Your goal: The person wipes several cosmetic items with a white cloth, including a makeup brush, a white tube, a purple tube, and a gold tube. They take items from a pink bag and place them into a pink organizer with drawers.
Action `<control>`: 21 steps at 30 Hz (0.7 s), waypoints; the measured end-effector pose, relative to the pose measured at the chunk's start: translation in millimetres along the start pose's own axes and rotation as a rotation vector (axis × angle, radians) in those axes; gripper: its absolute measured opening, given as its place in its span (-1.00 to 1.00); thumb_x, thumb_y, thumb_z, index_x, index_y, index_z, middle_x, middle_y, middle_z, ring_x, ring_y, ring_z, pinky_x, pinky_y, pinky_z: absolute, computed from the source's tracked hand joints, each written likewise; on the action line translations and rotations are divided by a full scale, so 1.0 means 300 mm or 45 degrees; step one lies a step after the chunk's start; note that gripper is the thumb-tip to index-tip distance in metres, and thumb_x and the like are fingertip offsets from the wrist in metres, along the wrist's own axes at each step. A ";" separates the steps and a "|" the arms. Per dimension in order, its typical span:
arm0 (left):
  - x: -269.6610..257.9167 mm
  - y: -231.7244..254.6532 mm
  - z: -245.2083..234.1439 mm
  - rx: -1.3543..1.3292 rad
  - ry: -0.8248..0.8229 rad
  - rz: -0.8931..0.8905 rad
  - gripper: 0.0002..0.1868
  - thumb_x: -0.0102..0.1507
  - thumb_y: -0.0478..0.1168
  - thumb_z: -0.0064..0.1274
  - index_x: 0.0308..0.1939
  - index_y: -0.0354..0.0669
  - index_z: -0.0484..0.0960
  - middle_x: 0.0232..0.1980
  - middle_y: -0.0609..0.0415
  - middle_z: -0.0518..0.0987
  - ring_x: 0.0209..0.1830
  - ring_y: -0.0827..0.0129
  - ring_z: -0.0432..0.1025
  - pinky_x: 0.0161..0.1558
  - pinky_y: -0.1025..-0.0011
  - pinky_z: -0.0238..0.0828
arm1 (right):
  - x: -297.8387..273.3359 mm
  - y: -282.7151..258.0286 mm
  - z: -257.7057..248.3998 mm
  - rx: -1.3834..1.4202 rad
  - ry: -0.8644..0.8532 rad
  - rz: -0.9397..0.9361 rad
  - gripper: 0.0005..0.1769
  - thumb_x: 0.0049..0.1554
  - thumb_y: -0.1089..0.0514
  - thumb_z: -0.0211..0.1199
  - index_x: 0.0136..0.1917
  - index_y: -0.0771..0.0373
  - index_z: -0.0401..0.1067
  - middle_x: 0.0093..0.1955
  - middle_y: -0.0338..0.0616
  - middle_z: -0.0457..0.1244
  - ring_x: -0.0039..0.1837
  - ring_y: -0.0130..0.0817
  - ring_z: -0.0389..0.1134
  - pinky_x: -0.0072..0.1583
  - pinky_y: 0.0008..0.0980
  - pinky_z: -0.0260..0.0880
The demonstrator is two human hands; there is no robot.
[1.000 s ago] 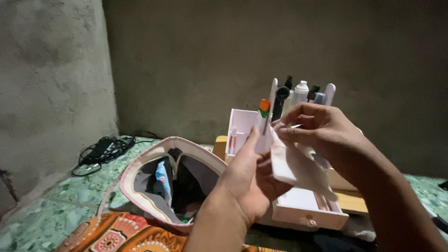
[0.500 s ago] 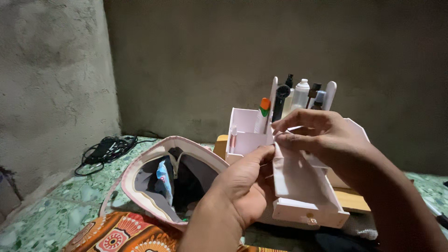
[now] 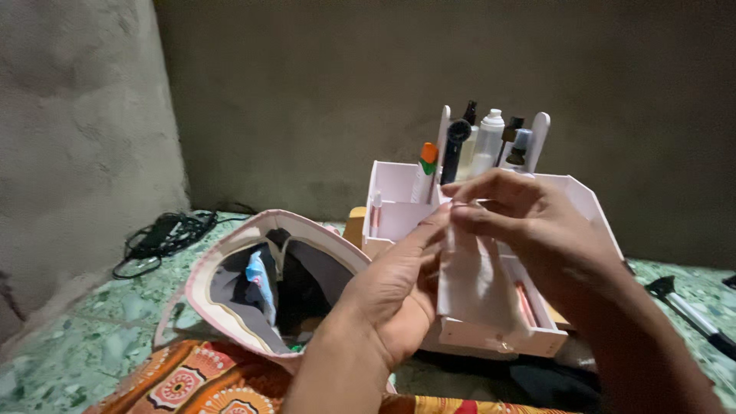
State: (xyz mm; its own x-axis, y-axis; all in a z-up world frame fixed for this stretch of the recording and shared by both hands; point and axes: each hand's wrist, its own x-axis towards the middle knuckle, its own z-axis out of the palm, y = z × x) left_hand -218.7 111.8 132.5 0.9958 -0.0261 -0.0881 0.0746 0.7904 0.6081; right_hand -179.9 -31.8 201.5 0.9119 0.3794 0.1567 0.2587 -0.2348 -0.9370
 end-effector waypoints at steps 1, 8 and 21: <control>0.004 -0.010 0.007 -0.051 -0.076 0.041 -0.75 0.23 -0.20 0.22 -0.04 -0.17 0.66 -0.16 0.12 0.64 -0.14 0.45 0.50 -0.08 0.44 0.53 | -0.002 0.006 0.001 0.028 0.014 -0.011 -0.73 0.09 0.16 0.33 0.08 0.23 0.57 0.00 -0.04 0.44 0.00 -0.27 0.50 0.10 -0.19 0.53; 0.035 -0.013 -0.001 0.089 0.027 0.274 -0.56 0.18 -0.36 0.18 0.15 -0.22 0.53 -0.14 -0.01 0.68 -0.23 0.39 0.57 -0.14 0.46 0.59 | 0.008 0.044 -0.005 0.077 0.177 0.158 -0.66 0.16 -0.10 0.26 0.08 0.13 0.50 -0.08 -0.08 0.44 -0.07 -0.35 0.45 -0.11 -0.33 0.41; 0.052 -0.004 -0.117 0.431 0.300 0.276 -0.67 0.20 -0.24 0.22 0.03 -0.25 0.63 -0.17 0.01 0.68 -0.29 0.44 0.57 -0.23 0.53 0.60 | 0.038 0.175 -0.090 -0.011 0.084 0.401 -0.21 -0.02 -0.07 0.52 0.39 0.26 0.36 0.03 0.10 0.39 -0.02 -0.08 0.52 0.04 -0.12 0.56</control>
State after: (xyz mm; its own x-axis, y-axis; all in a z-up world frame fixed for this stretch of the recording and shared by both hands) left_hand -205.0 131.9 102.7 0.9538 0.2886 -0.0834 -0.0819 0.5169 0.8521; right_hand -147.4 -63.8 162.5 0.9663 0.2279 -0.1200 -0.0369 -0.3390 -0.9401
